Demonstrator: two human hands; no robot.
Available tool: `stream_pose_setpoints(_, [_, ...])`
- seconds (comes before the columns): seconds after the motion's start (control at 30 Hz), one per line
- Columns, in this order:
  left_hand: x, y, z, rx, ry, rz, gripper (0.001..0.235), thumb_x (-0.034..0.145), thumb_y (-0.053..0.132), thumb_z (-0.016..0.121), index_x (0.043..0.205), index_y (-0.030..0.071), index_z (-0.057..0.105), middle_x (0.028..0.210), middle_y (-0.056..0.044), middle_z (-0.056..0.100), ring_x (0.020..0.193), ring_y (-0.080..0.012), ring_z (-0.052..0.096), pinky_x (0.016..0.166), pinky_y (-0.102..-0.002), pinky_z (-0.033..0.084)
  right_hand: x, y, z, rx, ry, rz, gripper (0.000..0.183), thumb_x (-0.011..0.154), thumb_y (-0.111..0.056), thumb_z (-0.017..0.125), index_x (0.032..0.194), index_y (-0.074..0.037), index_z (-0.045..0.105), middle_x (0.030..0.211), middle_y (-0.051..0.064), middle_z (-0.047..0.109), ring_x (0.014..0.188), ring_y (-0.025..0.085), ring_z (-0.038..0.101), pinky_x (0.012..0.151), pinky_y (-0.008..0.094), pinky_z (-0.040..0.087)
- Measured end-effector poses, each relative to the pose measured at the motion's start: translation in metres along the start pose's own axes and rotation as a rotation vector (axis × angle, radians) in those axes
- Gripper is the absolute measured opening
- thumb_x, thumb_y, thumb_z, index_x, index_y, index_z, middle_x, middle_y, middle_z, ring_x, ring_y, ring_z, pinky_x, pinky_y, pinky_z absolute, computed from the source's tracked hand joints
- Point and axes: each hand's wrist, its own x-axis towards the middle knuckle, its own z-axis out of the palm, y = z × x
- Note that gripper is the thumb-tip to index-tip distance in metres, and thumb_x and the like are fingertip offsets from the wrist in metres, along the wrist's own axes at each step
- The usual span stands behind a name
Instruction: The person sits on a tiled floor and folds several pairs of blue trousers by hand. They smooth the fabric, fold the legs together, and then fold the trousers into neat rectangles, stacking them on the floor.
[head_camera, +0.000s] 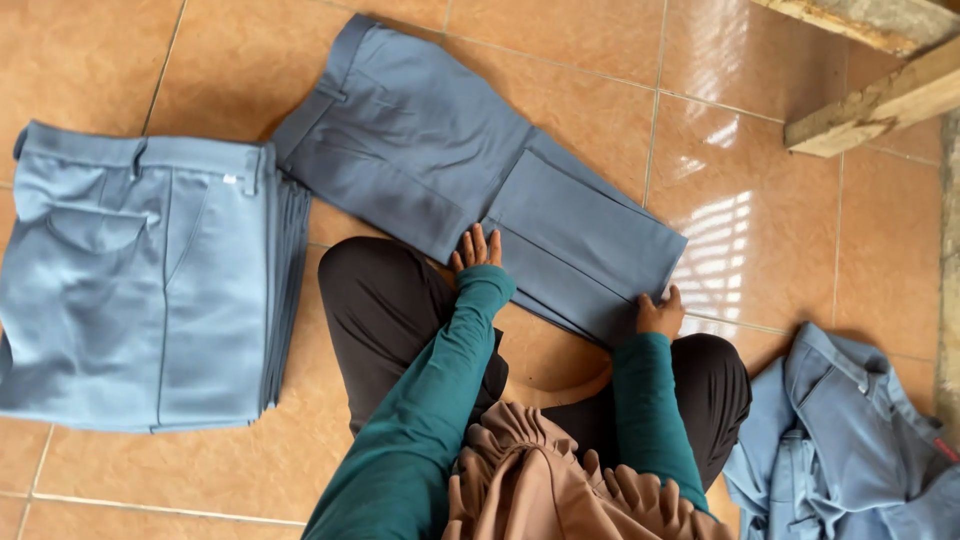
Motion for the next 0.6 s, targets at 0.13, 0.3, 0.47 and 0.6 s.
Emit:
stream_pose_setpoints(0.13, [0.005, 0.0, 0.005, -0.052, 0.048, 0.013, 0.097, 0.095, 0.029, 0.061, 0.163, 0.032, -0.008, 0.169, -0.008, -0.023, 0.156, -0.0316, -0.018, 0.124, -0.059, -0.003, -0.023, -0.02, -0.043, 0.2, -0.306, 0.188, 0.096, 0.067, -0.055, 0.093, 0.151, -0.034, 0.052, 0.136, 0.008, 0.063, 0.12, 0.03, 0.064, 0.097, 0.047, 0.053])
stream_pose_setpoints(0.3, [-0.011, 0.0, -0.008, -0.059, 0.011, 0.147, 0.108, 0.087, 0.069, 0.063, 0.164, 0.028, 0.0, 0.169, -0.012, -0.021, 0.156, -0.0332, -0.016, 0.125, -0.058, -0.006, -0.079, -0.083, -0.152, 1.183, -0.552, 0.449, 0.061, 0.081, -0.027, 0.089, 0.137, -0.022, 0.064, 0.117, 0.009, 0.071, 0.097, 0.027, 0.075, 0.077, 0.04, 0.063])
stream_pose_setpoints(0.47, [-0.025, 0.025, 0.026, -0.088, 0.028, 0.408, 0.135, 0.062, 0.079, 0.075, 0.164, 0.028, 0.003, 0.171, -0.014, -0.008, 0.158, -0.0346, 0.0, 0.128, -0.053, 0.007, -0.104, -0.111, -0.256, 1.439, -0.486, 0.441, 0.061, 0.083, -0.023, 0.089, 0.138, -0.016, 0.064, 0.125, 0.01, 0.075, 0.107, 0.032, 0.076, 0.088, 0.046, 0.064])
stream_pose_setpoints(0.6, [-0.03, 0.062, 0.087, -0.088, 0.042, 0.602, 0.128, 0.075, 0.055, 0.082, 0.163, 0.022, -0.005, 0.171, -0.014, -0.012, 0.158, -0.0359, -0.001, 0.126, -0.044, 0.006, -0.166, -0.209, -0.349, 1.293, -0.275, 0.169, 0.059, 0.086, -0.027, 0.074, 0.143, -0.022, 0.062, 0.117, -0.004, 0.074, 0.102, 0.014, 0.073, 0.088, 0.029, 0.064])
